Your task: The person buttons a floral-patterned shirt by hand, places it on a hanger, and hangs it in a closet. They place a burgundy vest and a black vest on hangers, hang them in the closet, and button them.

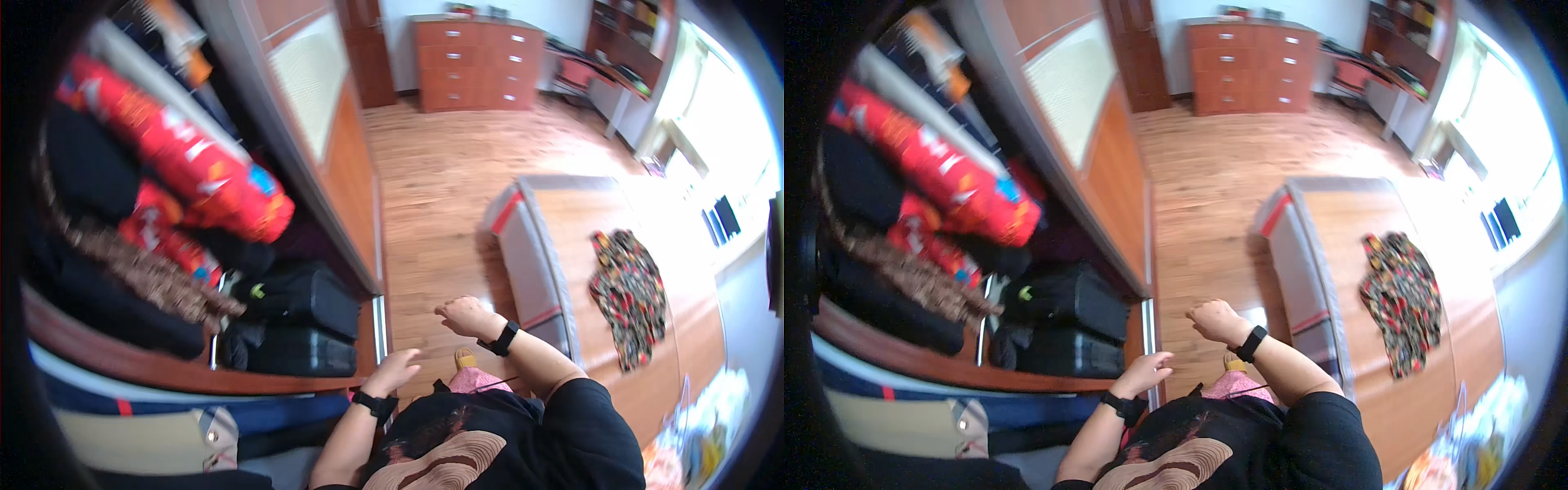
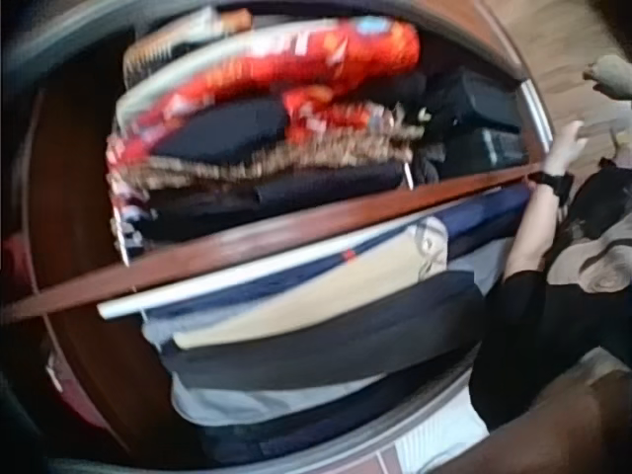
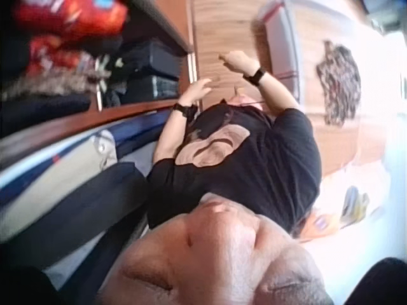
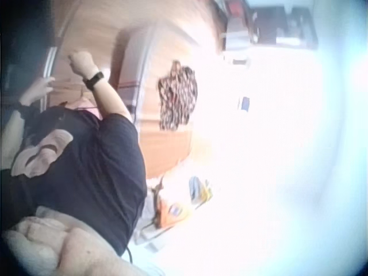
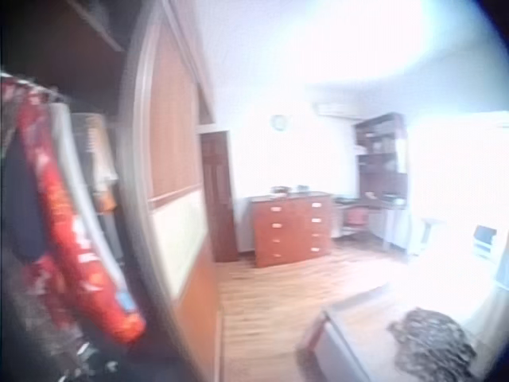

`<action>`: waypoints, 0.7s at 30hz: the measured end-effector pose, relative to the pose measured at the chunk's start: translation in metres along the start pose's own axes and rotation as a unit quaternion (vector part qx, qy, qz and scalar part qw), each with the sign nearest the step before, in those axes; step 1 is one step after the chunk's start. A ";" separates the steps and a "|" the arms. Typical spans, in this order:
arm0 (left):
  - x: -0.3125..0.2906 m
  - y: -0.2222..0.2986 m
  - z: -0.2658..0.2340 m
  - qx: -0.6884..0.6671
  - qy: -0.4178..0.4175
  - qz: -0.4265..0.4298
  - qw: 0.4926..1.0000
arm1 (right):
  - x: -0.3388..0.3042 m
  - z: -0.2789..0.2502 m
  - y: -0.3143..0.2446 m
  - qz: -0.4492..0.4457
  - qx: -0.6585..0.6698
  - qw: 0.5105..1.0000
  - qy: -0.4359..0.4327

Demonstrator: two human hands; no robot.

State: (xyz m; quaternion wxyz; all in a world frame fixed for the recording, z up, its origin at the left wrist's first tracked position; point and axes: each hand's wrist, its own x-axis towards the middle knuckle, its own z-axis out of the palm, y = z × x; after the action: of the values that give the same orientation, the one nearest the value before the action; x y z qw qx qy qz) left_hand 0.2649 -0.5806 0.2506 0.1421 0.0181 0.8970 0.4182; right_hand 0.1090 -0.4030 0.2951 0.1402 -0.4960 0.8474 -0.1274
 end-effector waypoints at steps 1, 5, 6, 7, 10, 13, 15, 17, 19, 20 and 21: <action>0.002 -0.006 0.008 -0.028 0.006 -0.033 0.999 | -0.023 0.011 0.021 0.061 -0.004 0.997 -0.036; 0.001 -0.053 0.044 0.034 -0.007 -0.114 0.993 | -0.123 0.076 0.100 0.196 0.042 0.979 -0.029; -0.001 -0.072 0.055 0.048 -0.007 -0.113 0.992 | -0.148 0.094 0.116 0.263 0.072 0.962 -0.015; -0.007 -0.099 0.067 0.067 -0.011 -0.118 0.991 | -0.170 0.108 0.128 0.322 0.103 0.941 0.000; -0.010 -0.106 0.106 0.021 -0.057 -0.144 0.988 | -0.275 0.173 0.173 0.477 0.150 0.866 -0.004; -0.031 -0.199 0.137 -0.158 -0.102 -0.269 0.945 | -0.329 0.213 0.185 0.589 0.200 0.783 -0.003; -0.025 -0.207 0.154 -0.155 -0.113 -0.263 0.946 | -0.364 0.215 0.195 0.622 0.220 0.751 -0.025; 0.009 -0.178 0.177 -0.002 -0.165 -0.105 0.981 | -0.415 0.231 0.200 0.712 0.236 0.660 0.027; 0.043 -0.189 0.182 -0.045 -0.175 -0.122 0.976 | -0.408 0.219 0.212 0.684 0.210 0.698 0.044; 0.057 -0.197 0.177 -0.093 -0.172 -0.150 0.969 | -0.388 0.207 0.216 0.683 0.237 0.686 0.082; 0.072 -0.176 0.183 -0.087 -0.165 -0.118 0.975 | -0.381 0.192 0.214 0.668 0.271 0.691 0.053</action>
State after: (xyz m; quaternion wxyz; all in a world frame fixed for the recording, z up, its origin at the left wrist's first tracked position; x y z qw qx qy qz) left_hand 0.2606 -0.5481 -0.0112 0.3379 -0.0314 0.8173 0.4657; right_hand 0.1853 0.0178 0.0832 0.2718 0.2678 0.8898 -0.2503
